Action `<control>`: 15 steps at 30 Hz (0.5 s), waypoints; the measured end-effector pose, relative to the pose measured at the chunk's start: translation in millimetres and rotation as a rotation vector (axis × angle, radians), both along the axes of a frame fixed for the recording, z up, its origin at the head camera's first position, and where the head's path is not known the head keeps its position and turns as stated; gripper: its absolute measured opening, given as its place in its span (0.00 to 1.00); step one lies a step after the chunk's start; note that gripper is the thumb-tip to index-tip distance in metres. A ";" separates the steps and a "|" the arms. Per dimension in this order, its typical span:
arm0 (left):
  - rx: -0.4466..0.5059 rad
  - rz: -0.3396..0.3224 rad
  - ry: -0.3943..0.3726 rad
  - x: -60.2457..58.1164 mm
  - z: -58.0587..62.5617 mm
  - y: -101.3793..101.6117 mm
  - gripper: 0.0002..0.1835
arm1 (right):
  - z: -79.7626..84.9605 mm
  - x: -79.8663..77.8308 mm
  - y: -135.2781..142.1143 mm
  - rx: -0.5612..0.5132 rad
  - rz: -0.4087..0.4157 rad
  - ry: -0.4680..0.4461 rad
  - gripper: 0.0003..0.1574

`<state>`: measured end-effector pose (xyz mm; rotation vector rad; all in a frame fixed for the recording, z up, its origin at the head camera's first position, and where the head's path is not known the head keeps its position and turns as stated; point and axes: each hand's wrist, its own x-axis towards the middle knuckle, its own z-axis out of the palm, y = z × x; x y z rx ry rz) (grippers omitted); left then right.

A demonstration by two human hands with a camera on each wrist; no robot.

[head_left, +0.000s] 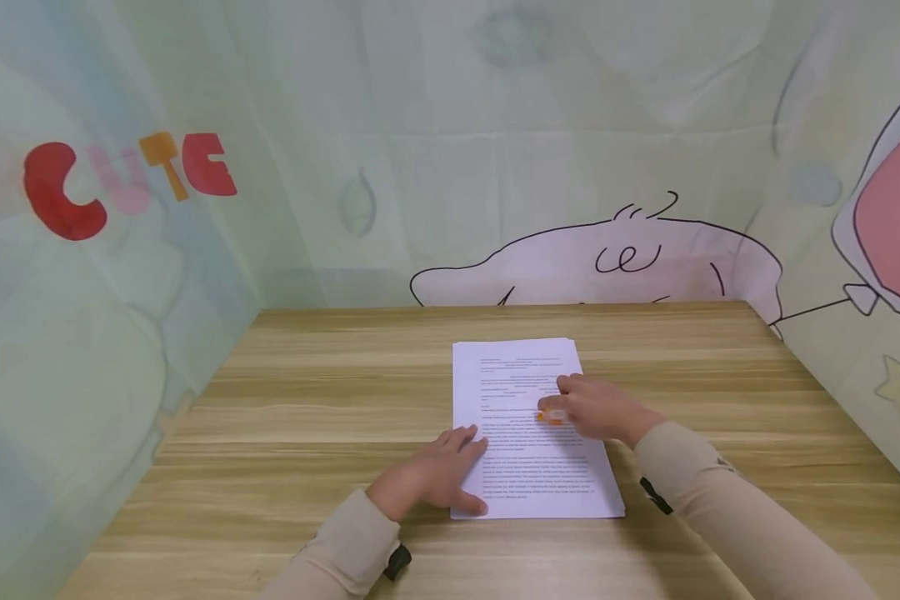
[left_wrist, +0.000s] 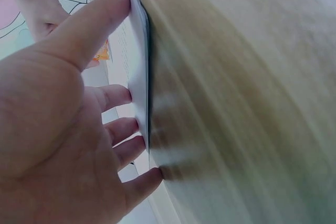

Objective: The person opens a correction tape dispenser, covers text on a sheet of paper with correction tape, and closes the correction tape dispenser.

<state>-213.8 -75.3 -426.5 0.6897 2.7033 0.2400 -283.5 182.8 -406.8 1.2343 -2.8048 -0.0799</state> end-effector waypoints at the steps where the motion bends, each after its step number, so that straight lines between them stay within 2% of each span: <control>1: 0.000 0.003 -0.004 -0.3 0.0 0.0 0.48 | 1.1 0.3 -1.1 0.011 -0.002 0.001 0.23; 7: 0.001 0.012 -0.012 0.1 1.8 0.7 0.47 | 0.7 -1.9 -5.8 0.072 0.006 0.025 0.25; 15: -0.001 0.009 -0.013 0.2 1.0 -0.1 0.48 | 1.6 -2.2 -11.6 0.113 -0.011 0.012 0.25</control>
